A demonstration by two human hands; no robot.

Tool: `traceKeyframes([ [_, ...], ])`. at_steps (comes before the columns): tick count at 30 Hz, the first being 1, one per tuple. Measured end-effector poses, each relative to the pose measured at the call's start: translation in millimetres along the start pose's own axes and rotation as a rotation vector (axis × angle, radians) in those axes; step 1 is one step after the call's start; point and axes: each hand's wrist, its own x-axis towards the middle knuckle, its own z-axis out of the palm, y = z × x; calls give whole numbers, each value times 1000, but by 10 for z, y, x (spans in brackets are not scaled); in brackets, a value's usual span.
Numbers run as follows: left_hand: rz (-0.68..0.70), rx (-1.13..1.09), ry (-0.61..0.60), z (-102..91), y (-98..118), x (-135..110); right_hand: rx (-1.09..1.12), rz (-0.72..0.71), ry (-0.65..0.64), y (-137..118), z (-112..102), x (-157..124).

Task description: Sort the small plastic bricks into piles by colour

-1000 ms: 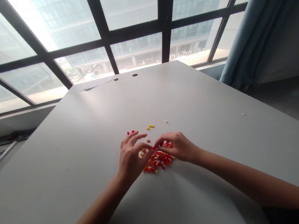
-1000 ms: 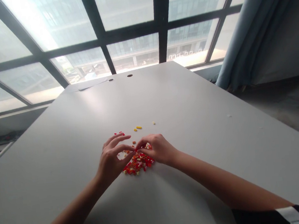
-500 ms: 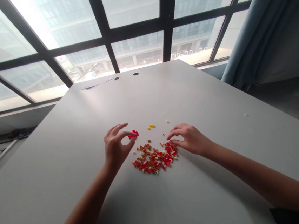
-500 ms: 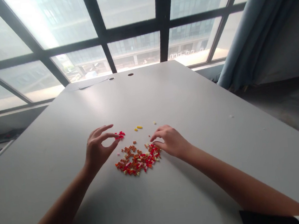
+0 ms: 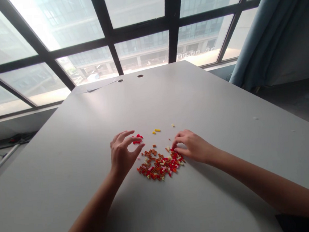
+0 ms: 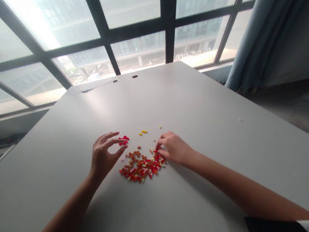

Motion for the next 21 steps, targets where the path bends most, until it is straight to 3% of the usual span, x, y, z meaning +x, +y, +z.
traceKeyframes([
  [8,71,-98,-120,60,370,-110,-54,18,48,-24,104,-29],
  [15,88,-143,-126,137,439,-155,154,-109,118,-148,71,-11],
  [21,84,-153,-163,120,463,-155,161,-146,138,-282,59,-8],
])
